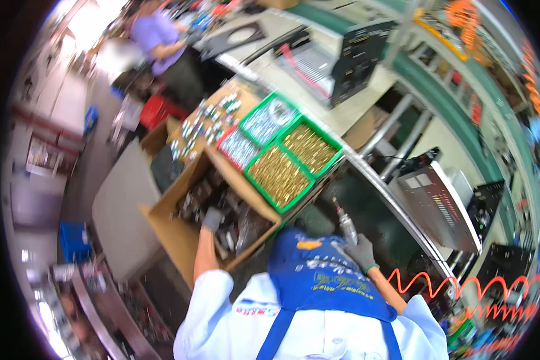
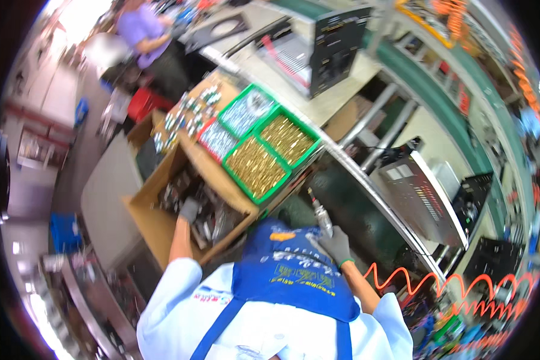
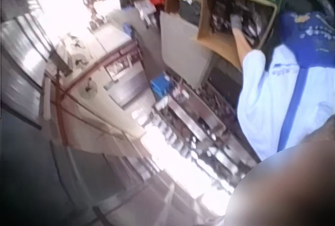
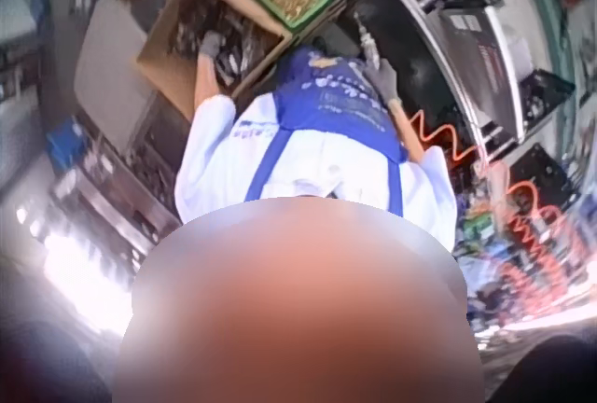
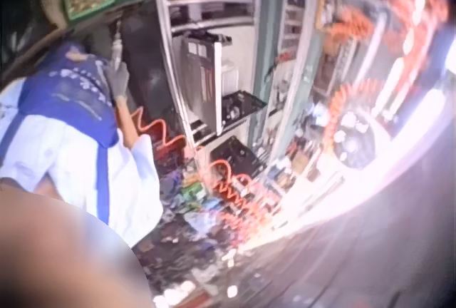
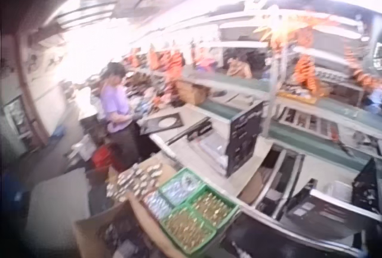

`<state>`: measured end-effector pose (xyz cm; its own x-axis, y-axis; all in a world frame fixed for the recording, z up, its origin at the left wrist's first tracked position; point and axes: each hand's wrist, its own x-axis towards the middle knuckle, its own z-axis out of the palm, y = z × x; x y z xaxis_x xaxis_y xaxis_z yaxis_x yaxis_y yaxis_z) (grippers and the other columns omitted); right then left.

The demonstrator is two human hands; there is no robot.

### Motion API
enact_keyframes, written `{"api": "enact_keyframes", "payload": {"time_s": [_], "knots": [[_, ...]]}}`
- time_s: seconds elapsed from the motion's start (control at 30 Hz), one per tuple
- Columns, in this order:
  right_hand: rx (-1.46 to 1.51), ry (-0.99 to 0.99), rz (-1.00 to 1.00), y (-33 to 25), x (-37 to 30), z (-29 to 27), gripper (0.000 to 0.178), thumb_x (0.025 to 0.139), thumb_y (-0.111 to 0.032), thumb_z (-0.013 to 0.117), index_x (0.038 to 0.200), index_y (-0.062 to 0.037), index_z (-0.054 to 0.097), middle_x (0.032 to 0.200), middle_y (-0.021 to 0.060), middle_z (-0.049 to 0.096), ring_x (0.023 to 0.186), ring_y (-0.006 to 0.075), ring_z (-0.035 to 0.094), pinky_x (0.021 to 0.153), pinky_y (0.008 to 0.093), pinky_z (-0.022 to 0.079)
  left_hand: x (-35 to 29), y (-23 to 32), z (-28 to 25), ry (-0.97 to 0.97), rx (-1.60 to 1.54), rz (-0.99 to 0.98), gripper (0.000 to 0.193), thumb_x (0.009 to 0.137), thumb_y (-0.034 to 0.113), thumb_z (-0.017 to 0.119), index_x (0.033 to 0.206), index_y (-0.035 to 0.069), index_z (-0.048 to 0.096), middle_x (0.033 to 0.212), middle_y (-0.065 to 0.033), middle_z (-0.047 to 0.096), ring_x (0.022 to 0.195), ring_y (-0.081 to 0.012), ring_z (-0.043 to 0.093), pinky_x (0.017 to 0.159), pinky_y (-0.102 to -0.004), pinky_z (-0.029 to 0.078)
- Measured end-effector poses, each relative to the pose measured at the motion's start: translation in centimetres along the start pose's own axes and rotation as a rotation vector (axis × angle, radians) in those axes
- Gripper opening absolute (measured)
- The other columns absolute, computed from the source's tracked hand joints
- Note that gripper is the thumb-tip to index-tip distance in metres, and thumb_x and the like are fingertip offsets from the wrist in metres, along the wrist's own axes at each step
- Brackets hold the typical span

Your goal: The person assembles electronic components on a workbench, using a power drill to fasten screws into a metal chassis. They handle small parts from green trays and connect wires to a power supply unit, working in a factory setting with other workers visible in the background.

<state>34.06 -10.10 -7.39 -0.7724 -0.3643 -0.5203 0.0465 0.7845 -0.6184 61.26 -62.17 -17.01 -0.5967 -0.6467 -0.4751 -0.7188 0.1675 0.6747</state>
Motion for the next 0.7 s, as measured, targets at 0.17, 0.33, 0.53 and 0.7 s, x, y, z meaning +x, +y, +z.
{"api": "enact_keyframes", "payload": {"time_s": [0.17, 0.33, 0.53, 0.7], "knots": [[-0.034, -0.031, -0.105, 0.5, 1.3, 1.1, 0.041, 0.075, -0.026, 0.076, 0.103, 0.0029, 0.067, 0.088, 0.0204, 0.072, 0.082, 0.0302, 0.072, 0.076, 0.0428, 0.054, -2.3, -0.4, 0.8, 0.204, -0.226, 0.019, 0.042, 0.088, 0.023, 0.078, 0.122, 0.000, 0.073, 0.115, -0.0175, 0.076, 0.105, -0.0283, 0.070, 0.091, -0.0373, 0.054], [-0.079, -0.126, -0.146, 0.1, 1.8, 0.2, 0.038, 0.077, -0.023, 0.075, 0.101, 0.0040, 0.065, 0.089, 0.0216, 0.072, 0.082, 0.0295, 0.072, 0.077, 0.0424, 0.054, -5.4, 2.6, 2.3, 0.421, -0.052, -0.142, 0.029, 0.089, 0.031, 0.074, 0.111, 0.012, 0.079, 0.122, -0.0262, 0.071, 0.115, -0.0407, 0.066, 0.100, -0.0460, 0.050], [-0.093, -0.131, -0.146, 0.9, 2.2, -0.7, 0.039, 0.077, -0.026, 0.076, 0.101, 0.0038, 0.066, 0.088, 0.0214, 0.071, 0.081, 0.0311, 0.071, 0.077, 0.0428, 0.054, -13.9, 5.2, 6.5, 0.678, 0.408, 0.167, 0.023, 0.084, 0.030, 0.076, 0.093, 0.009, 0.076, 0.137, -0.0211, 0.060, 0.137, -0.0418, 0.045, 0.116, -0.0521, 0.035], [-0.049, -0.102, -0.112, 2.1, 2.8, -0.5, 0.038, 0.078, -0.025, 0.074, 0.101, 0.0034, 0.066, 0.086, 0.0206, 0.071, 0.080, 0.0307, 0.070, 0.076, 0.0434, 0.053, -16.4, 4.7, 7.4, 0.682, 0.299, 0.194, 0.023, 0.089, 0.029, 0.072, 0.092, 0.006, 0.075, 0.134, -0.0202, 0.062, 0.128, -0.0421, 0.054, 0.109, -0.0497, 0.044]]}}
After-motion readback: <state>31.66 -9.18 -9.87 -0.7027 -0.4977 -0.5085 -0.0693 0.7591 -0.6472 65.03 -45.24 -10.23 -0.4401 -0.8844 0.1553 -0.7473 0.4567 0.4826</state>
